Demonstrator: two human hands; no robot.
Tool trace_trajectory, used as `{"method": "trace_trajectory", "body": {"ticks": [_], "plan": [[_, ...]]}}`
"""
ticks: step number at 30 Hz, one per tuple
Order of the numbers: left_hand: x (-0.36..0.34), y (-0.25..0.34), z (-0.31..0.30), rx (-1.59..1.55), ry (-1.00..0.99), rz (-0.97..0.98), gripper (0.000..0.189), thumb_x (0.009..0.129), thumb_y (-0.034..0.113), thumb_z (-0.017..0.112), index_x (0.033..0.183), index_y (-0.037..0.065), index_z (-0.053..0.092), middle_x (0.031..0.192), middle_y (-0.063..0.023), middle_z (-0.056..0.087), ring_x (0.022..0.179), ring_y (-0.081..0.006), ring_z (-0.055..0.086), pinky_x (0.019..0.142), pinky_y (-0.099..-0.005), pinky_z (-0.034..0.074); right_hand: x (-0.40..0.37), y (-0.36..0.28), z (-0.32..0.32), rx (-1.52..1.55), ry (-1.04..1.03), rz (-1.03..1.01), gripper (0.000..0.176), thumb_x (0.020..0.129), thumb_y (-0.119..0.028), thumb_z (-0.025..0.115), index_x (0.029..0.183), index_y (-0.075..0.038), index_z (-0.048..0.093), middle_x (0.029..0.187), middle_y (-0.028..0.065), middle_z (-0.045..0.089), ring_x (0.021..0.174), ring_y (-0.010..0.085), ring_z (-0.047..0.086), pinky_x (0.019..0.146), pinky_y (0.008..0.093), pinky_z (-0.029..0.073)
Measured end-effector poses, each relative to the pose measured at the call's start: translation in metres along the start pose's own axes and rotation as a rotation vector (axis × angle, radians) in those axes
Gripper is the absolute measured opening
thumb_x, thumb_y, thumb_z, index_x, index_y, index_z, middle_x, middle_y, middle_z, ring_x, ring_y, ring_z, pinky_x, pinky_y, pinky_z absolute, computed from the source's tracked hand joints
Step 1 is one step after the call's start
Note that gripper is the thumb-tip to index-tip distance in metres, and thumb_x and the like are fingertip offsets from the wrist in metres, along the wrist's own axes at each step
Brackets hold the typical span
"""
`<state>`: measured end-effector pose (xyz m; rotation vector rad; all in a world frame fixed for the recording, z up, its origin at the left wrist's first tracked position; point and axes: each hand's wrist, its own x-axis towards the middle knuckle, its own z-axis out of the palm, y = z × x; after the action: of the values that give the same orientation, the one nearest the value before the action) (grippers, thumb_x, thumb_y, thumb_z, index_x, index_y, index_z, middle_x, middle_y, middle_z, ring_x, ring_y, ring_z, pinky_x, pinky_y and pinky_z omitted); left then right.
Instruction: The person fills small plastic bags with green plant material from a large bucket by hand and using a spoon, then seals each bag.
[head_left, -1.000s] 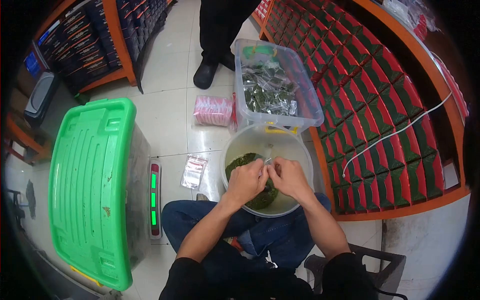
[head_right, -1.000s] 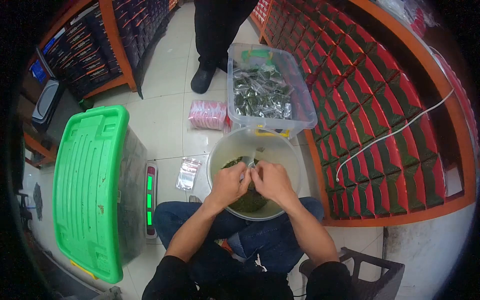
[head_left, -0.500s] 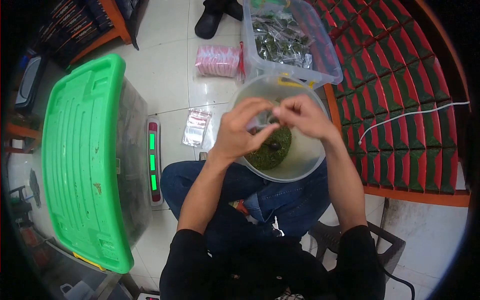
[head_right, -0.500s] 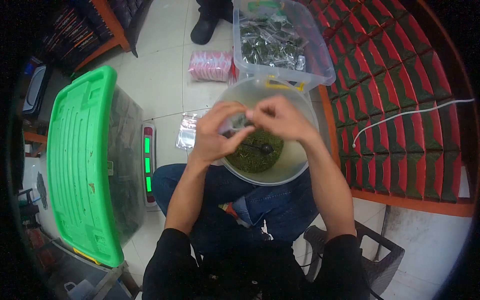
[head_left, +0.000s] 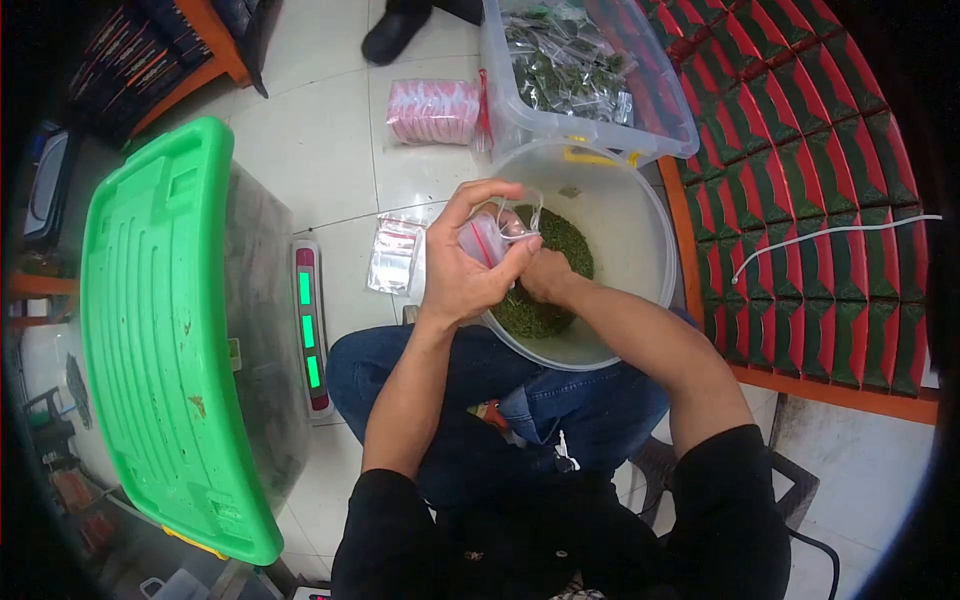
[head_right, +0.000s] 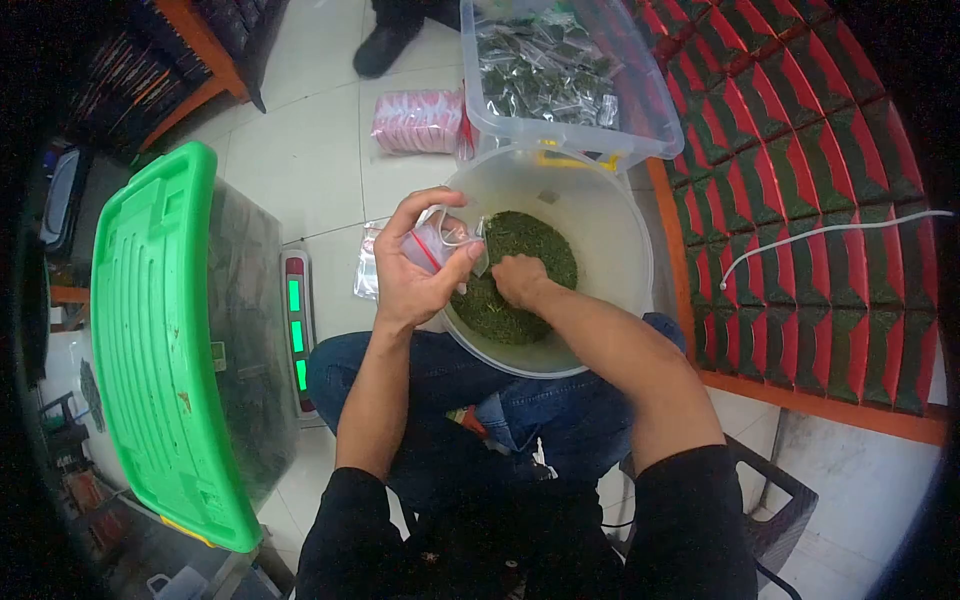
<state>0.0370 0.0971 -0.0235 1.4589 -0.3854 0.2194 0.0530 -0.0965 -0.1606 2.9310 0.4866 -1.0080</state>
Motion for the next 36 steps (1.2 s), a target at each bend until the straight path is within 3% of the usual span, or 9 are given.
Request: {"method": "trace_trajectory", "body": {"ticks": [2,6,11,15,17,21,27,33,36], "plan": [[-0.003,0.002,0.006,-0.221,0.027,-0.148,0.052,0.081,-0.009,0.076,0.129,0.000,0.058,0.110,-0.0086,0.062,0.076,-0.0084,0.062,0.055,-0.0207,0.052,-0.005,-0.001,-0.005,-0.052,0.001,-0.008,0.028,0.095,-0.015,0.053,0.111,-0.006,0.075,0.113,0.0206,0.072,0.109,0.0384,0.070,0.092,0.0489,0.058],[-0.002,-0.004,0.004,-0.227,0.035,-0.125,0.059,0.078,-0.004,0.082,0.131,0.000,0.056,0.108,-0.0072,0.061,0.083,-0.0081,0.061,0.061,-0.0205,0.053,-0.012,-0.003,-0.020,0.089,0.044,0.014,0.026,0.092,-0.012,0.056,0.109,-0.006,0.075,0.110,0.0233,0.072,0.108,0.0408,0.070,0.092,0.0499,0.058],[0.000,-0.006,0.011,-0.182,0.031,-0.075,0.070,0.069,0.005,0.094,0.126,0.001,0.054,0.105,-0.0043,0.059,0.092,-0.0085,0.058,0.079,-0.0224,0.052,0.010,0.026,0.019,0.113,0.098,-0.030,0.025,0.091,-0.011,0.058,0.112,-0.005,0.072,0.113,0.0244,0.070,0.110,0.0427,0.068,0.094,0.0508,0.056],[-0.003,-0.008,0.012,-0.198,0.024,-0.150,0.064,0.072,0.003,0.091,0.123,0.001,0.053,0.104,-0.0042,0.058,0.090,-0.0082,0.057,0.079,-0.0232,0.052,0.021,0.029,0.029,0.137,0.124,-0.073,0.026,0.090,-0.009,0.060,0.113,-0.004,0.071,0.114,0.0251,0.069,0.111,0.0438,0.067,0.096,0.0512,0.055],[-0.004,-0.016,0.012,-0.190,0.024,-0.090,0.059,0.075,0.000,0.088,0.124,0.000,0.054,0.107,-0.0065,0.060,0.087,-0.0075,0.057,0.077,-0.0225,0.052,0.010,0.025,0.002,0.159,-0.050,0.036,0.030,0.092,-0.009,0.059,0.120,-0.005,0.068,0.122,0.0242,0.066,0.113,0.0440,0.066,0.096,0.0512,0.055],[-0.001,-0.008,0.014,-0.088,0.026,-0.077,0.056,0.078,-0.002,0.085,0.126,0.000,0.056,0.110,-0.0090,0.063,0.083,-0.0072,0.058,0.073,-0.0226,0.053,0.016,0.025,-0.001,0.347,0.054,0.163,0.030,0.093,-0.009,0.058,0.121,-0.005,0.068,0.125,0.0229,0.066,0.114,0.0418,0.067,0.096,0.0498,0.055],[-0.001,0.000,0.012,-0.203,0.026,-0.252,0.056,0.080,-0.001,0.084,0.129,0.002,0.059,0.116,-0.0100,0.065,0.082,-0.0079,0.060,0.071,-0.0251,0.054,0.015,0.006,-0.019,0.279,0.057,0.072,0.028,0.092,-0.014,0.061,0.117,-0.005,0.069,0.120,0.0234,0.067,0.110,0.0417,0.068,0.093,0.0490,0.056],[-0.001,-0.012,0.010,-0.017,0.014,-0.053,0.058,0.079,-0.002,0.084,0.132,0.003,0.060,0.118,-0.0100,0.065,0.081,-0.0071,0.060,0.068,-0.0221,0.054,0.008,-0.011,-0.033,0.212,0.057,0.000,0.028,0.091,-0.020,0.064,0.114,-0.005,0.070,0.115,0.0238,0.069,0.107,0.0417,0.068,0.091,0.0482,0.057],[-0.002,-0.001,0.013,-0.186,0.017,-0.214,0.056,0.081,0.001,0.083,0.132,0.002,0.059,0.118,-0.0107,0.065,0.082,-0.0070,0.060,0.067,-0.0219,0.053,0.000,0.006,-0.038,0.189,0.036,-0.027,0.028,0.090,-0.022,0.065,0.112,-0.005,0.070,0.113,0.0241,0.070,0.106,0.0417,0.069,0.090,0.0478,0.058]]}}
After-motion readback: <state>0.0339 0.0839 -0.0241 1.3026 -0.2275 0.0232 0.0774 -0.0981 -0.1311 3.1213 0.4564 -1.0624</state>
